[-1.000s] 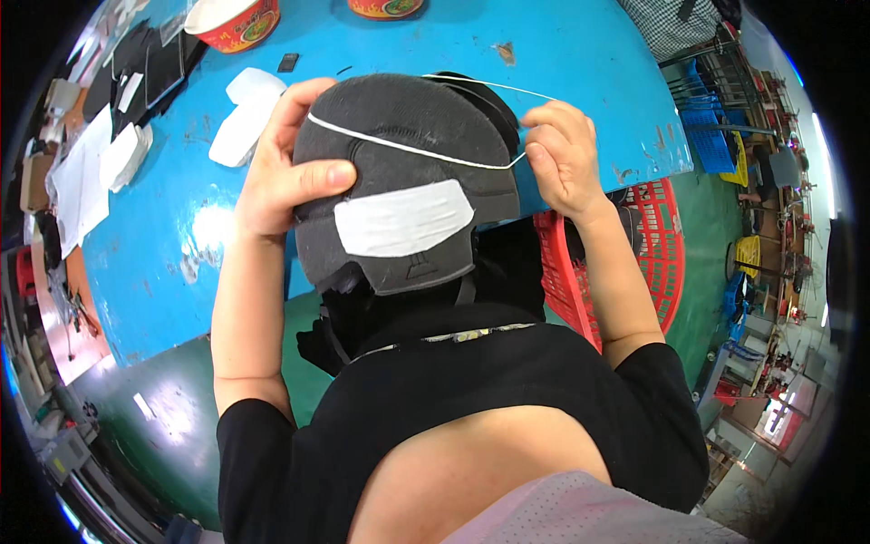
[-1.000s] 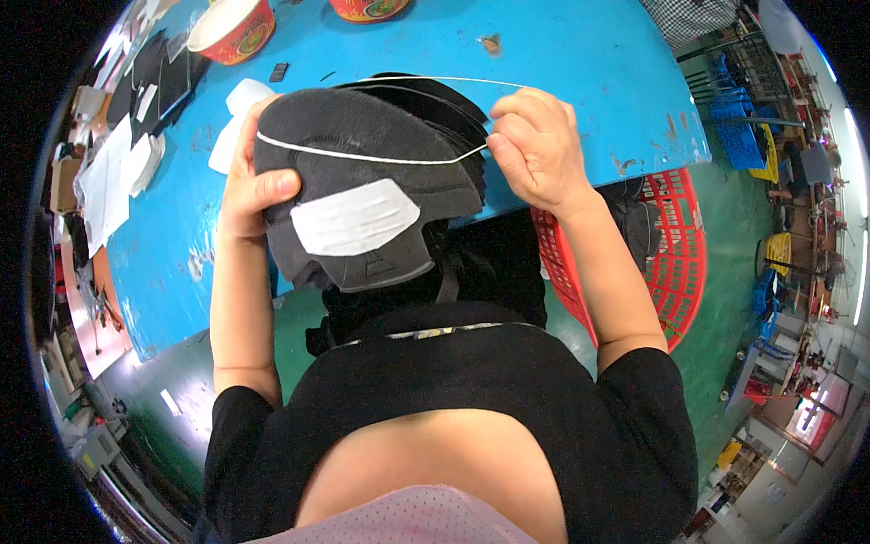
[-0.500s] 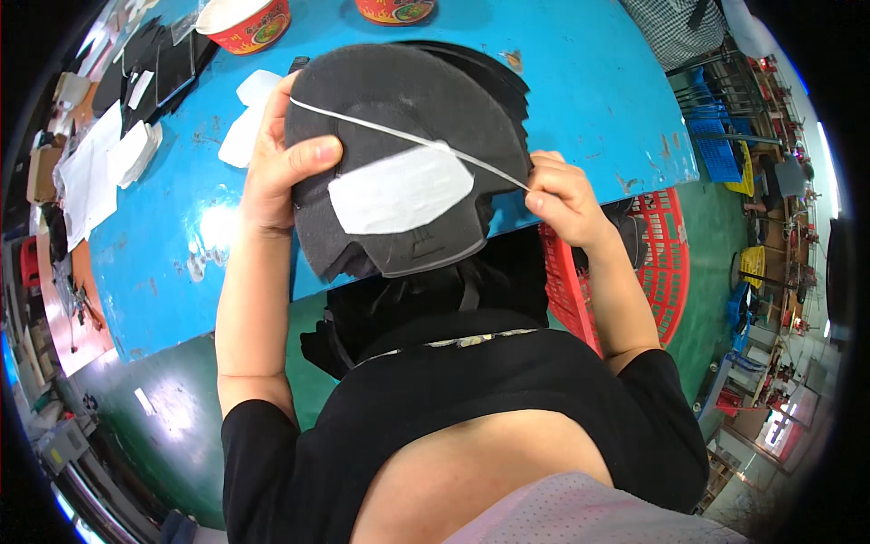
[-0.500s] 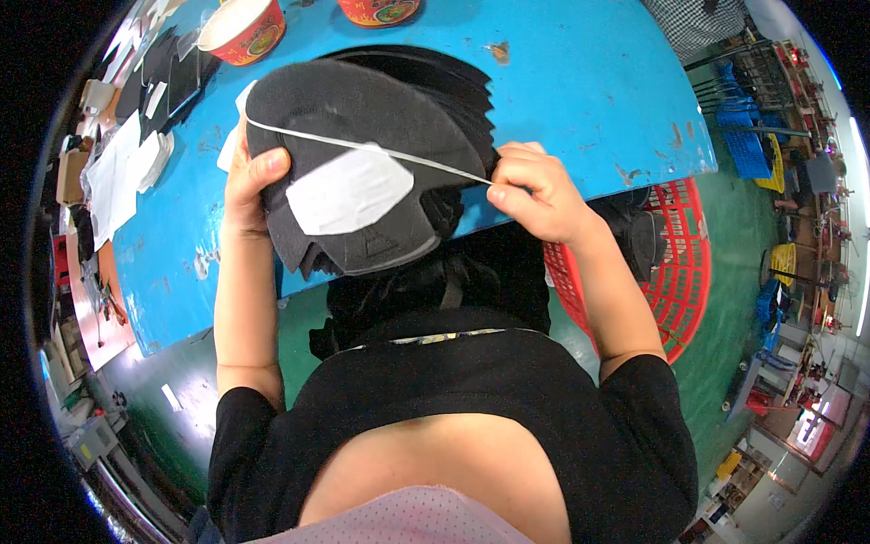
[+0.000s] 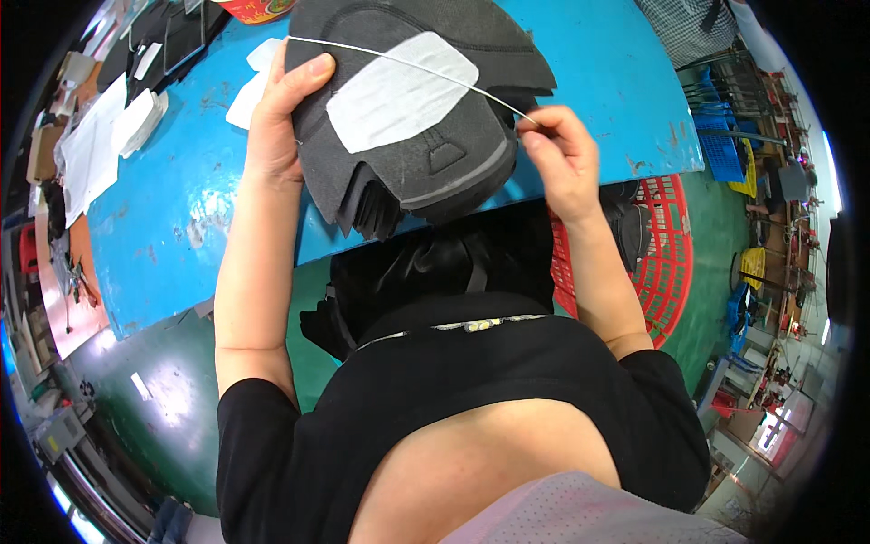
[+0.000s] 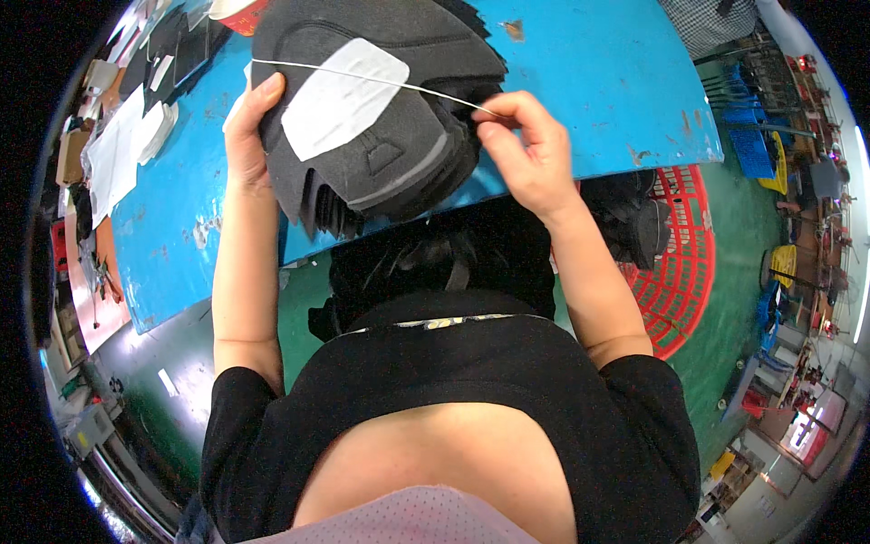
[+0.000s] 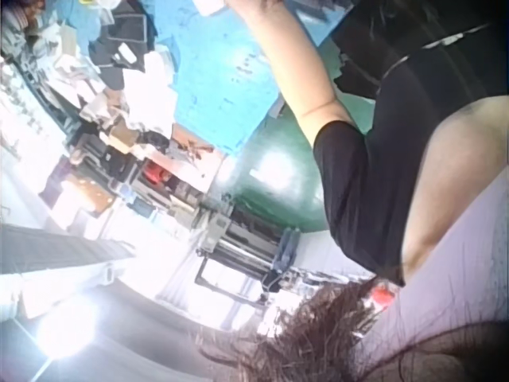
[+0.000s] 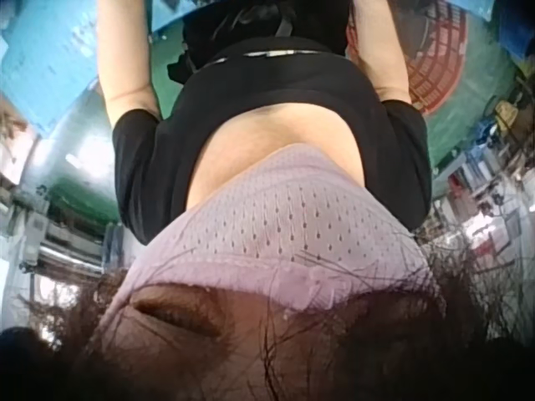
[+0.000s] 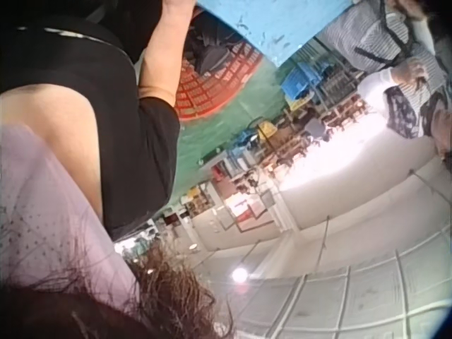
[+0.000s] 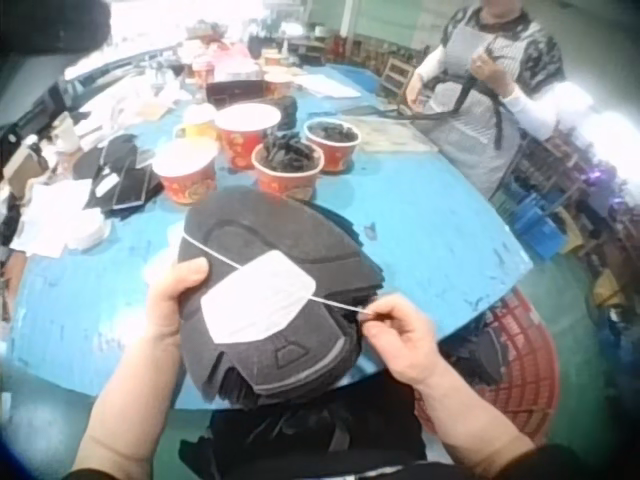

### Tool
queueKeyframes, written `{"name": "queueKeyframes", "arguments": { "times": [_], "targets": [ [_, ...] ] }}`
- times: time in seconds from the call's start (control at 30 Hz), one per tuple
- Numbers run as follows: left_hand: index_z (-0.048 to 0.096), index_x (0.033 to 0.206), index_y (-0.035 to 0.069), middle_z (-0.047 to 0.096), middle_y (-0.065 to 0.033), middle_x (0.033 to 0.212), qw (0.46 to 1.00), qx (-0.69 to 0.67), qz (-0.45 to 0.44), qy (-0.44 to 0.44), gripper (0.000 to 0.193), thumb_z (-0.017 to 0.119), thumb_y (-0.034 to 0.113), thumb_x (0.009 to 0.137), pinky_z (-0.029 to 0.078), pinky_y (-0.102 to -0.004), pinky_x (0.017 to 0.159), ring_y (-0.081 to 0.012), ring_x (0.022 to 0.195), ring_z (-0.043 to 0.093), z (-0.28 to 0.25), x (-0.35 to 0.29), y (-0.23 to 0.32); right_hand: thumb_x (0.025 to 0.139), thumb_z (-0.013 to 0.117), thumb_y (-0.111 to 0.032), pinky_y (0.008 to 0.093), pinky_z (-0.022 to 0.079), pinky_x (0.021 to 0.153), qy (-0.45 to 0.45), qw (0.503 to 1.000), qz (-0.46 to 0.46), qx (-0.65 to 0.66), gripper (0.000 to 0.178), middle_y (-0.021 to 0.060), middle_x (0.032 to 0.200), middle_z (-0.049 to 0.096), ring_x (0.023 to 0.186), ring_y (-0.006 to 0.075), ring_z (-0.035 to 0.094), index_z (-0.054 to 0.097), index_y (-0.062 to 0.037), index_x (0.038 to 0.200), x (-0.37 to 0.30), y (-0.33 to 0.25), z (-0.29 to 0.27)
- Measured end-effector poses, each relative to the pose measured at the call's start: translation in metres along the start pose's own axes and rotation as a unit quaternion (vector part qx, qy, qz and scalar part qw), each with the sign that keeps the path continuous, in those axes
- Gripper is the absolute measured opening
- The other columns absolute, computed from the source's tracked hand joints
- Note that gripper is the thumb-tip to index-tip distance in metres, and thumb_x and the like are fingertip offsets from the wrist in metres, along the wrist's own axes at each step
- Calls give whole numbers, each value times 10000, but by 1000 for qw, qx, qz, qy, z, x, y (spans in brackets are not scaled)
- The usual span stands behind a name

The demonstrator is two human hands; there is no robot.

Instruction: The person applies white adhesive patches to black shoe upper components by hand.

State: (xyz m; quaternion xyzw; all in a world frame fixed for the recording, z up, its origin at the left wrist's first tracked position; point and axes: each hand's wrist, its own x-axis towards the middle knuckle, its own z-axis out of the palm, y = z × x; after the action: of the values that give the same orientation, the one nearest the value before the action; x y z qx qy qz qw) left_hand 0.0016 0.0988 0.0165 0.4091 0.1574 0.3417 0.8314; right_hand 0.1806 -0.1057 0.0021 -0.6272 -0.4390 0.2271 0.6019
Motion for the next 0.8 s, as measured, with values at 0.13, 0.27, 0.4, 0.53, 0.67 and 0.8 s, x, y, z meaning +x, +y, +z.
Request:
{"name": "queueKeyframes", "arguments": {
  "times": [0.13,0.27,0.4,0.53,0.67,0.8],
  "targets": [
    [464,1207,-4,604,-151,1049,997,-74,-14,-28,466,607,120,781,537,-350,798,-239,904,636,-7,6,-1,806,571,5,262,445,806,4,995,-96,-23,242,60,997,596,898,137,566,550,-8,1047,-1,13,12],
    [462,1207,7,604,-151,1035,996,-71,-62,9,443,606,123,804,530,-358,818,-243,916,633,-13,18,-2,852,564,-74,301,431,877,132,983,-48,121,344,100,1074,572,959,184,566,463,-9,1174,7,9,8],
    [402,1277,29,549,-129,1128,996,-50,-65,42,540,622,132,794,469,-350,871,-216,993,565,6,11,-3,943,466,-366,353,448,897,-5,923,207,325,443,140,1174,557,1042,206,561,468,-3,1197,10,-16,0],
    [305,1350,68,512,-155,1191,999,-20,-18,42,642,600,83,780,451,-384,900,-254,1044,548,13,-5,-23,837,617,-445,391,417,957,6,867,298,401,641,85,1259,512,1122,209,510,418,-39,1292,10,2,17],
    [343,1228,96,521,-141,1102,998,-20,-28,53,521,620,63,788,491,-362,832,-232,963,569,9,-3,-17,751,736,-270,362,427,936,-108,926,237,274,672,87,1202,540,1098,211,523,420,-31,1293,32,-30,18],
    [344,1244,76,498,-130,1146,997,-22,1,72,519,625,82,807,456,-335,864,-210,1013,530,5,1,-16,713,752,-128,342,430,930,-137,909,294,260,670,78,1153,563,1063,196,544,417,-18,1284,55,-7,22]
  ]
}}
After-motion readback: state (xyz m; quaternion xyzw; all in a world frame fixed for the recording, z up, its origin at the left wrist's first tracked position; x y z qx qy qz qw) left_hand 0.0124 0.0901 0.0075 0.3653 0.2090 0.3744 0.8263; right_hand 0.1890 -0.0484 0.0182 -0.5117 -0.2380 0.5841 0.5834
